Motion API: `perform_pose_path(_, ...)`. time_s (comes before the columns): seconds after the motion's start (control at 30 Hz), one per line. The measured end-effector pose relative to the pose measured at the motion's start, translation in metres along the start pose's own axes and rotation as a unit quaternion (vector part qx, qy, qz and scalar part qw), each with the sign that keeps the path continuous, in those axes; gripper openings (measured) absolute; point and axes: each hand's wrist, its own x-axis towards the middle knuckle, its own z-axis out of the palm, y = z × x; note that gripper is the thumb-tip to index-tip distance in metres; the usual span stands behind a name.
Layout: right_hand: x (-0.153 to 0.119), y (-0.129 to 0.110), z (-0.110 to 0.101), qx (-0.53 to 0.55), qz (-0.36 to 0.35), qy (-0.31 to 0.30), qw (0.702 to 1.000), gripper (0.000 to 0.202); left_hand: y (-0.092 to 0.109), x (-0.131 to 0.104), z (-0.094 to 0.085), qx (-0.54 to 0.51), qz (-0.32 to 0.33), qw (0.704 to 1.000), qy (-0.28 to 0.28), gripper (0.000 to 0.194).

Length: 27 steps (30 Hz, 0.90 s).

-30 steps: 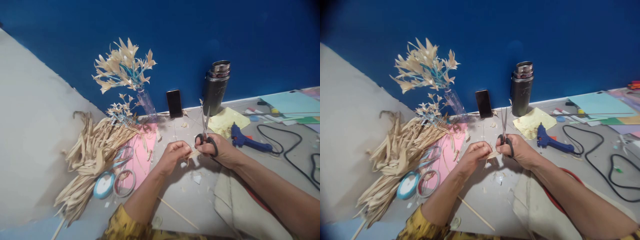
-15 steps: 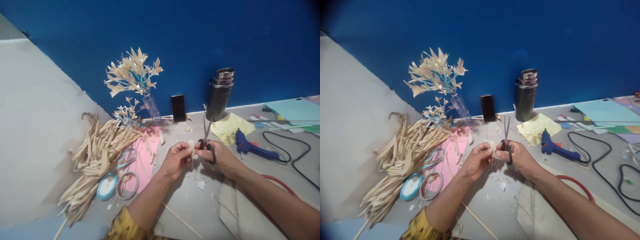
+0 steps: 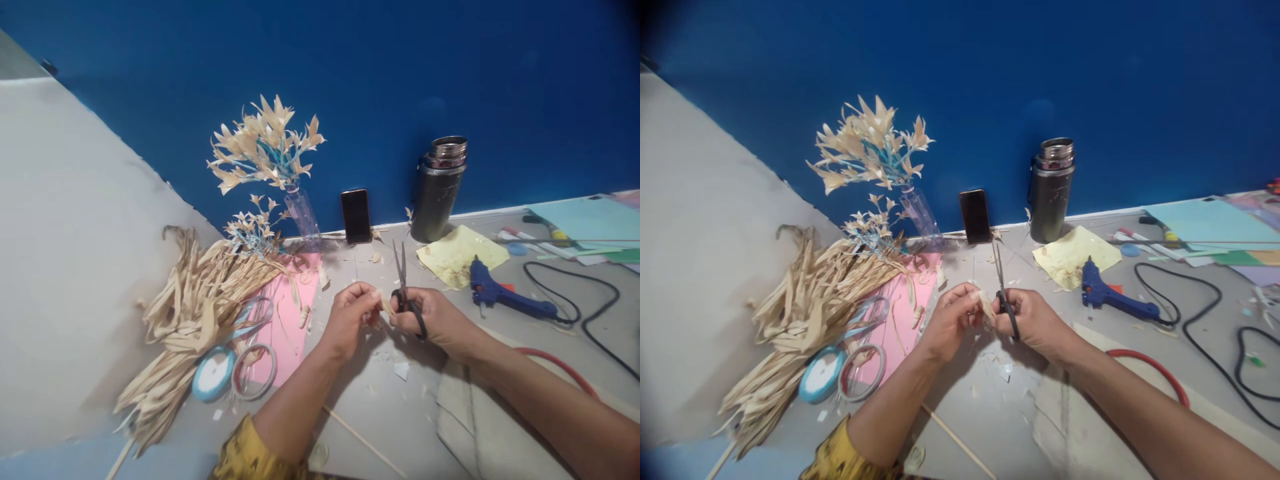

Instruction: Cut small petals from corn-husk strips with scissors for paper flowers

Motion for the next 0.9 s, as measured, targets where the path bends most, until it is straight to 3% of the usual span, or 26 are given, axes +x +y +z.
perform_pose_path(0.1, -0.001, 0.000, -0.001, -0.018, -0.010, -0.015, 1.000, 0.024, 0.004, 0.001, -0.001, 0.011, 0.012, 1.000, 0.023, 0.020)
perform_pose_path(0.3, -0.002, 0.013, 0.001, -0.068, -0.037, -0.128, 0.989, 0.043, 0.020, 0.001, -0.007, -0.180, 0.030, 0.980, 0.081, 0.026)
perform_pose_path(0.4, -0.004, 0.016, 0.004, -0.095, -0.030, -0.161, 0.982, 0.041, 0.024, -0.001, -0.008, -0.221, 0.051, 0.968, 0.109, 0.026)
perform_pose_path(0.6, -0.011, 0.006, 0.012, -0.157, -0.046, -0.157, 0.974, 0.028, 0.020, -0.005, -0.001, -0.242, 0.049, 0.964, 0.098, 0.028)
perform_pose_path(0.9, -0.007, 0.015, 0.014, -0.109, -0.049, -0.134, 0.984, 0.048, 0.015, -0.010, 0.007, -0.226, 0.042, 0.971, 0.070, 0.027)
